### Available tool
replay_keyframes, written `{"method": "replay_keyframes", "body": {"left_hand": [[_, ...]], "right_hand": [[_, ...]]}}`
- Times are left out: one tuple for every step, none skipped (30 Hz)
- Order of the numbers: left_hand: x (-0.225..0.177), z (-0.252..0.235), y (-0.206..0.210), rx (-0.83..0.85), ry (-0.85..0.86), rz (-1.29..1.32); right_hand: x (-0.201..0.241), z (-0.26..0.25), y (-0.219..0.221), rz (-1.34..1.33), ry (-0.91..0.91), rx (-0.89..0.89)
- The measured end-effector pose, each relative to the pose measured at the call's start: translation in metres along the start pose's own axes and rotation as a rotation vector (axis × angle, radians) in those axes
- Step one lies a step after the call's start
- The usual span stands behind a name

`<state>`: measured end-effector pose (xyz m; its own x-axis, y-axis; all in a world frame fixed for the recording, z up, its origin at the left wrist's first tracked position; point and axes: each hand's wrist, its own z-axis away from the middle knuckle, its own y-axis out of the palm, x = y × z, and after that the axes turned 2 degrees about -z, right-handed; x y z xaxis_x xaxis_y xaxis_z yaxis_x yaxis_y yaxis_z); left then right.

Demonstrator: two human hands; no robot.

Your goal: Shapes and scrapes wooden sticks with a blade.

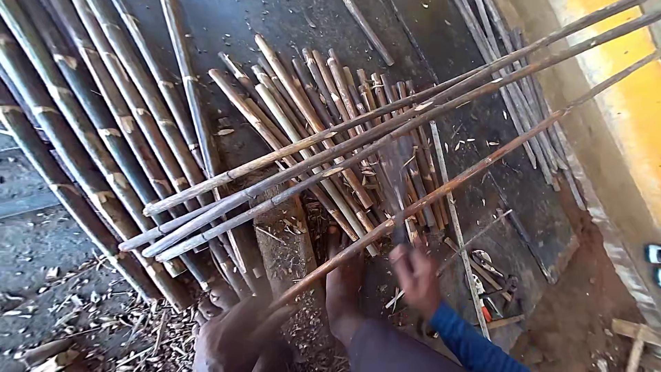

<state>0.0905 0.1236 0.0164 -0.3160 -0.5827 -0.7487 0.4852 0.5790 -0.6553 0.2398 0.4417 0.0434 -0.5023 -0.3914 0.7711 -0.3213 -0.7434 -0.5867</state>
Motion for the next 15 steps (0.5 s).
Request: {"method": "replay_keyframes", "body": {"left_hand": [[-0.001,-0.001,0.0,-0.009,0.006,-0.01],[-0.001,-0.001,-0.001,-0.009,0.015,-0.019],[-0.001,-0.001,-0.003,-0.005,0.028,-0.028],[0.0,-0.002,-0.001,-0.016,0.043,-0.036],[0.0,-0.002,0.001,-0.037,0.05,-0.049],[0.0,0.0,0.002,-0.059,0.054,-0.069],[0.001,0.0,0.002,-0.085,0.064,-0.083],[0.002,-0.002,0.002,-0.11,0.073,-0.089],[0.002,-0.001,0.002,-0.125,0.087,-0.092],[0.001,-0.002,0.002,-0.134,0.105,-0.093],[0.001,-0.004,0.003,-0.145,0.118,-0.099],[0.0,-0.003,0.005,-0.158,0.116,-0.102],[0.0,-0.001,0.006,-0.162,0.11,-0.105],[0.0,-0.001,0.006,-0.159,0.107,-0.106],[0.002,-0.002,0.007,-0.149,0.105,-0.104]], "right_hand": [[0.002,0.007,0.006,0.086,-0.059,0.073],[0.003,0.012,0.008,0.105,-0.078,0.077],[0.002,0.012,0.006,0.042,-0.035,-0.002],[-0.001,0.002,0.001,-0.051,0.02,-0.123],[-0.005,-0.006,-0.002,-0.107,0.055,-0.179],[-0.006,-0.003,-0.001,-0.069,0.045,-0.143],[-0.004,0.004,0.004,0.026,-0.019,-0.067],[-0.002,0.01,0.008,0.109,-0.083,0.007],[-0.002,0.014,0.008,0.132,-0.108,0.009],[-0.005,0.011,0.005,0.077,-0.074,-0.067],[-0.008,0.002,0.001,-0.006,-0.026,-0.169],[-0.009,-0.004,-0.001,-0.061,0.022,-0.202],[-0.009,-0.001,0.0,-0.014,0.021,-0.146],[-0.006,0.007,0.005,0.082,-0.033,-0.053],[-0.004,0.012,0.009,0.156,-0.102,0.012]]}}
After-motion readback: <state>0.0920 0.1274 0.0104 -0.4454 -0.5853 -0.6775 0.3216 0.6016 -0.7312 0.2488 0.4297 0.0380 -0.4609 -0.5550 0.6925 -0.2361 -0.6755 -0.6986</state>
